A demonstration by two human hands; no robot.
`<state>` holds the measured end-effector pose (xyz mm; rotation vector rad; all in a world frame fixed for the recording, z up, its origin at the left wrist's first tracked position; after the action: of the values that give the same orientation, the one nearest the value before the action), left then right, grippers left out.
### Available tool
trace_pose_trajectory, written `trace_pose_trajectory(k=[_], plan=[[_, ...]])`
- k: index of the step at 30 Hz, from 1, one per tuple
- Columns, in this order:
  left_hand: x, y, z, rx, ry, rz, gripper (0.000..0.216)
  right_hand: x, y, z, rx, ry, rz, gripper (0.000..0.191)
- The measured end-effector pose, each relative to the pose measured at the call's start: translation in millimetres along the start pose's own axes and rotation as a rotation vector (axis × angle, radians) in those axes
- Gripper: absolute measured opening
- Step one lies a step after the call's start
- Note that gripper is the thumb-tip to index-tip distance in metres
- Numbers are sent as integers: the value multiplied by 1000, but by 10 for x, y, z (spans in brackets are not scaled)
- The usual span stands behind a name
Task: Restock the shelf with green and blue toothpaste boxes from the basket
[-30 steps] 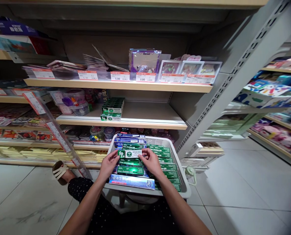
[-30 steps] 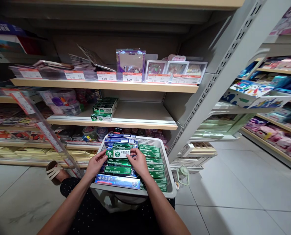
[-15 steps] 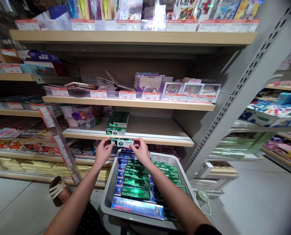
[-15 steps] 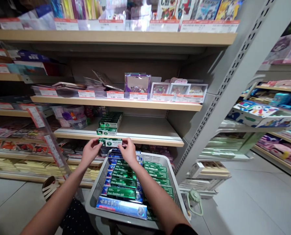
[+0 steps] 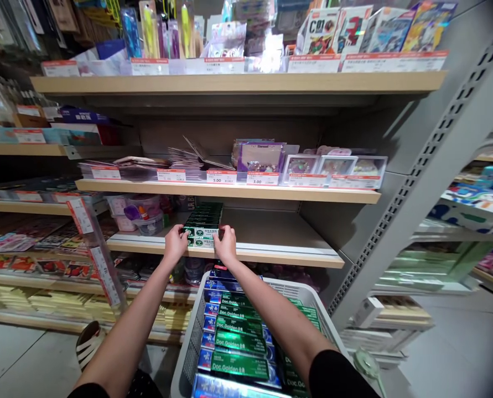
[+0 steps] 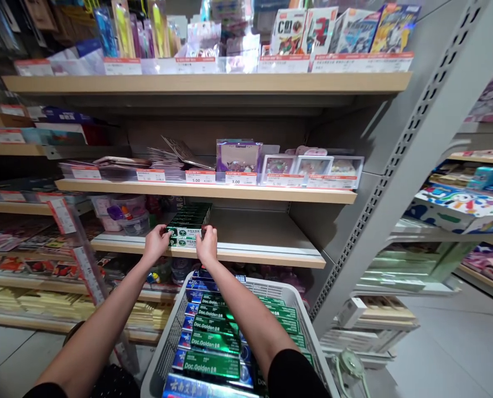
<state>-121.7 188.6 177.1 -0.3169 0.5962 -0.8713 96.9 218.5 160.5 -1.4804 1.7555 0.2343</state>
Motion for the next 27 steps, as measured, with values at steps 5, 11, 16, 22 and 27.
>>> trace_pose_trajectory(k=[5,11,16,22,27], plan=[[-91,77,10,-55,1,-22,17,-83,53,70,150,28,-31,16],[-204,169,-79,-121,-36,-4,19,-157,135,165,140,44,-28,15],[-283,207,-96,-206,-51,-2,27,-217,188,258,26,42,-7,18],[-307,225,-96,-267,-74,-14,27,-255,214,333,-52,84,17,22],[-310,220,-75,-199,-65,-25,42,-267,199,330,-70,159,-3,22]])
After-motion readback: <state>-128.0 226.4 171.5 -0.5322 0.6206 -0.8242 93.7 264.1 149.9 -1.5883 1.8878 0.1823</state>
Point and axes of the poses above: each hand's wrist, its own x-axis away from the middle knuckle, its own y-axis out of the palm, z = x × y, the point moved 9 cm from there along -x, towards the middle knuckle, and after that the axes turned 10 degrees about -y, right-handed, at the moved point
